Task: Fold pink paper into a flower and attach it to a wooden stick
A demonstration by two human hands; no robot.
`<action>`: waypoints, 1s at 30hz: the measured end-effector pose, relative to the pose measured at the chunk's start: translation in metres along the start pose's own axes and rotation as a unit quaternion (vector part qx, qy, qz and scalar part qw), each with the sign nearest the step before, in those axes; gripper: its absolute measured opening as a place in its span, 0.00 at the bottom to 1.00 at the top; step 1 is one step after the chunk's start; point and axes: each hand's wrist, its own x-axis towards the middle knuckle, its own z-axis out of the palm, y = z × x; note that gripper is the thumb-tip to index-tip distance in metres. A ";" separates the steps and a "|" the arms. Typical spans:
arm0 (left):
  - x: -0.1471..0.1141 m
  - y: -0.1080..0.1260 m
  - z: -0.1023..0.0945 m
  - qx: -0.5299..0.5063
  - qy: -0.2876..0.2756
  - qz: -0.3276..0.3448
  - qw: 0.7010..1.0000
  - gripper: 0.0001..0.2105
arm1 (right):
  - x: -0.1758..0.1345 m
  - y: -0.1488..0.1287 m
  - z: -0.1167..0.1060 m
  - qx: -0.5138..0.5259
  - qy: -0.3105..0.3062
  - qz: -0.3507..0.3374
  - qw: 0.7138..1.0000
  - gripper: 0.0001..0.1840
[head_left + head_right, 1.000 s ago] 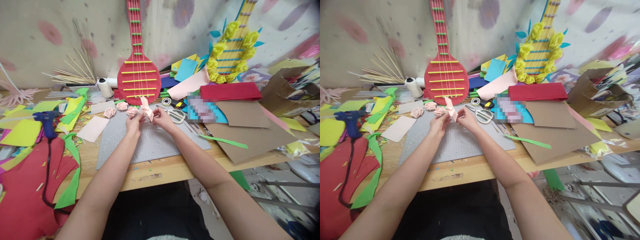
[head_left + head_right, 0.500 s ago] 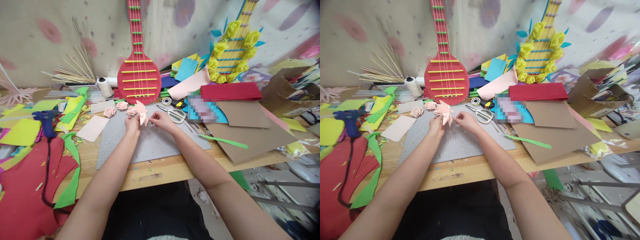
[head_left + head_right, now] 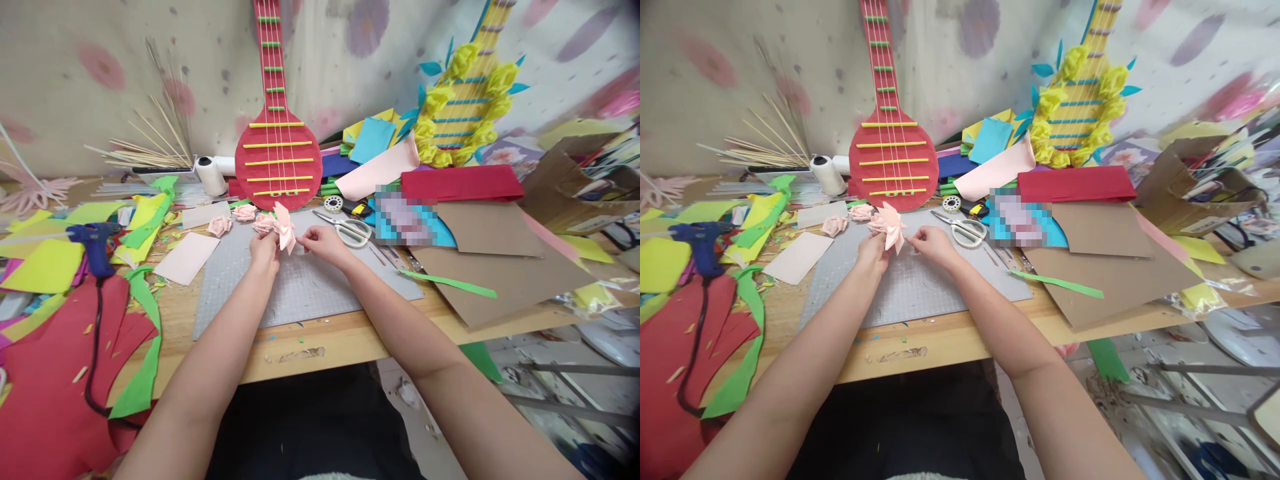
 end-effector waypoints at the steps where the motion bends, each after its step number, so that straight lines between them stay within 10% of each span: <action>1: 0.000 0.000 0.000 -0.002 0.000 -0.001 1.000 0.10 | 0.000 0.000 0.000 -0.003 -0.001 0.001 1.000 0.12; 9: -0.005 0.005 -0.004 -0.004 -0.089 -0.011 0.996 0.07 | 0.003 0.005 -0.002 -0.022 0.010 0.008 1.000 0.12; 22: -0.010 0.006 0.000 0.110 0.060 0.063 0.990 0.19 | 0.002 0.007 0.001 -0.031 0.022 -0.048 0.998 0.09; 30: -0.001 -0.004 -0.007 0.159 0.020 0.184 0.970 0.20 | 0.007 0.017 0.009 0.017 0.027 -0.020 0.999 0.11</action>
